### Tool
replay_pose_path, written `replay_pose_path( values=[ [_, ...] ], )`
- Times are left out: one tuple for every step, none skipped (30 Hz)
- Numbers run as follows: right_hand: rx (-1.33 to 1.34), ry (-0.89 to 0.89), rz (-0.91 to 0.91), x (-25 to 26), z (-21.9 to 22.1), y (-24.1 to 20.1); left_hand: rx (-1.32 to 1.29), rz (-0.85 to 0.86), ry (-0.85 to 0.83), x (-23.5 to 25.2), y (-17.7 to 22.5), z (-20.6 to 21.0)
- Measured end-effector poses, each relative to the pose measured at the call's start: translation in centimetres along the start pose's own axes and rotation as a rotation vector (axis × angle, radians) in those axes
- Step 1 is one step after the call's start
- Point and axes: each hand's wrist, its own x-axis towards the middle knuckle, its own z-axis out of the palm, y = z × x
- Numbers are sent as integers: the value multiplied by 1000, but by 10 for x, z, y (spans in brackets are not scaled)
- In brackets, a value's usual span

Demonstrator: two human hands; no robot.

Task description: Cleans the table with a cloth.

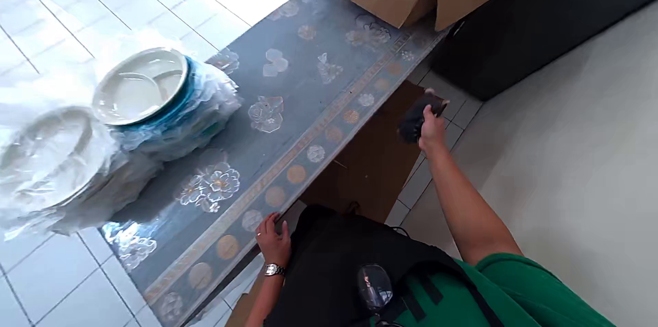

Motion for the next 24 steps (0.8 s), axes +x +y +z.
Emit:
replay_pose_path(
  values=[
    [-122,1,-90,26,6,-10,29,-7,4,3,8,9],
    [-260,-2,-172,51,15,-19,61,-19,14,9,15,15],
    [-416,-8,-250,74,26,-28,88,-39,23,15,20,20],
    [-582,-33,-317,95,39,-35,115,-61,33,20,24,25],
    [-732,-86,-370,117,51,-38,138,-79,48,26,27,30],
    [-843,-162,-407,138,64,-36,159,-87,66,31,28,35],
    [-904,-249,-401,154,76,-30,177,-84,81,38,28,37],
    [-922,-312,-363,165,89,-25,194,-81,90,50,25,38],
    [-908,-330,-318,174,103,-23,205,-92,85,63,25,40],
    [-886,-321,-273,183,114,-23,197,-122,70,72,28,44],
    [-872,-306,-217,190,121,-22,177,-166,56,80,33,47],
    [-873,-279,-179,196,128,-23,155,-205,64,91,39,48],
    [-899,-248,-151,202,137,-23,144,-238,90,102,45,49],
    [-948,-223,-121,210,143,-20,148,-272,129,109,49,49],
    [-1004,-208,-86,219,148,-15,156,-316,173,114,54,50],
    [-1063,-190,-59,229,153,-8,169,-372,221,116,60,52],
    [-1129,-164,-50,240,157,1,190,-437,269,116,66,54],
    [-1186,-130,-74,251,162,10,204,-517,307,114,72,58],
    [-1214,-94,-136,263,170,17,208,-612,348,112,78,63],
    [-1222,-75,-210,275,180,21,214,-719,402,109,84,70],
    [-1215,-87,-274,288,193,20,232,-837,470,105,90,80],
    [-1198,-126,-330,300,210,16,238,-977,533,104,97,89],
    [-1184,-178,-385,315,231,12,226,-1135,584,107,105,98],
    [-1168,-235,-449,331,254,7,200,-1292,622,115,113,106]
  ],
)
